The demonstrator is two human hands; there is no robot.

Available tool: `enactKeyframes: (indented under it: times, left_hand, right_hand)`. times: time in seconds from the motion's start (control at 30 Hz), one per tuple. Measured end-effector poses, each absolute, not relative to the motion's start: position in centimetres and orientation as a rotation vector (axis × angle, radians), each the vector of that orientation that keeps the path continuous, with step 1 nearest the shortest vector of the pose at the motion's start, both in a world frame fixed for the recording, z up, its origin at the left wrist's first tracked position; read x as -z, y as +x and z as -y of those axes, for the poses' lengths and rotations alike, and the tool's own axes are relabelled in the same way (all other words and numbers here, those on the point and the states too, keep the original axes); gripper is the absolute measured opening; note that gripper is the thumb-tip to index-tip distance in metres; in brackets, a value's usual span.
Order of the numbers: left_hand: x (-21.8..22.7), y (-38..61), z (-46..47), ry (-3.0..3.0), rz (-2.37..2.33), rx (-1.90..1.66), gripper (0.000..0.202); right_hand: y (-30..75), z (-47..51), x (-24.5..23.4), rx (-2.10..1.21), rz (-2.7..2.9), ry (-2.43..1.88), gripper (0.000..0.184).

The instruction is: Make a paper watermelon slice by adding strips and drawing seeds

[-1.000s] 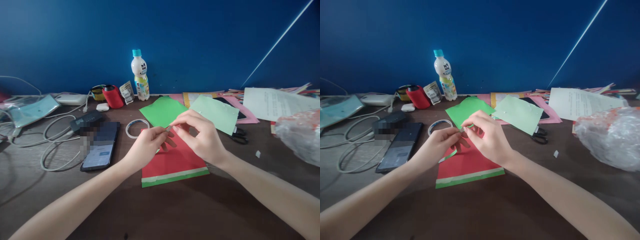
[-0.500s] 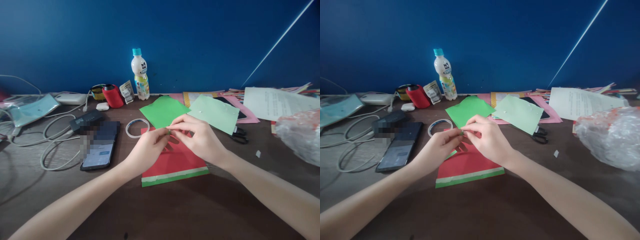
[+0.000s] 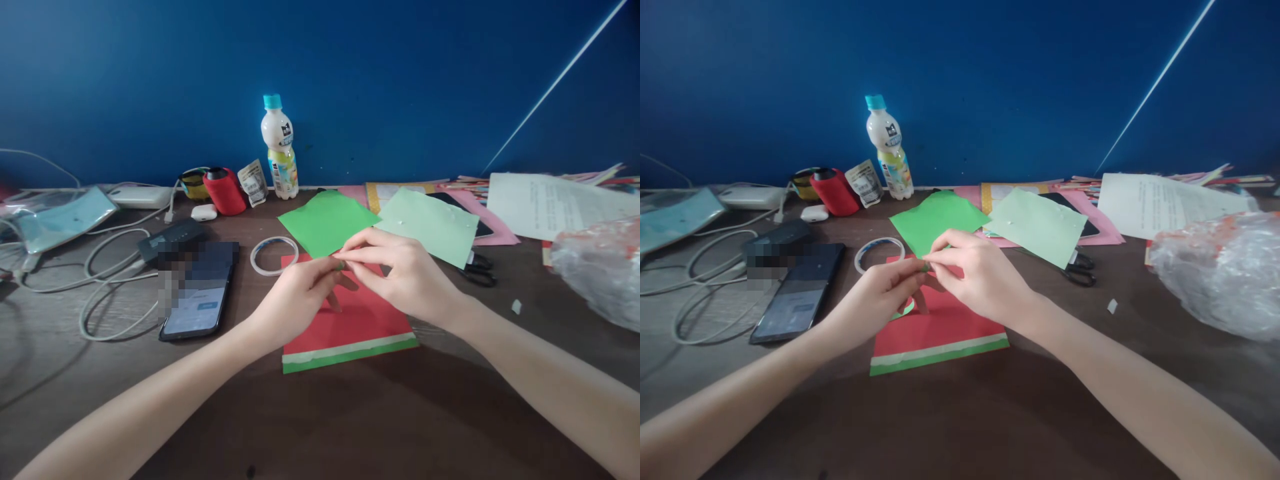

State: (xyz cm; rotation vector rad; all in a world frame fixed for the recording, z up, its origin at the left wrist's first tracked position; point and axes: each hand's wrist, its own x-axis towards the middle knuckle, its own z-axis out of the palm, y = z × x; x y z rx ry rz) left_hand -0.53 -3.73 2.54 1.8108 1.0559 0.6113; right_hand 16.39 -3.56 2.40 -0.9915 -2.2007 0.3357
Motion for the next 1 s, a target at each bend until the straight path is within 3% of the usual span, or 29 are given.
enactKeyframes:
  times: [1.0]
  left_hand:
    - [-2.66,-0.47,3.91,1.806,-1.103,-0.618,0.026]
  right_hand:
    - [16.47,3.61,-2.15,-0.291,2.238,-0.955,0.021]
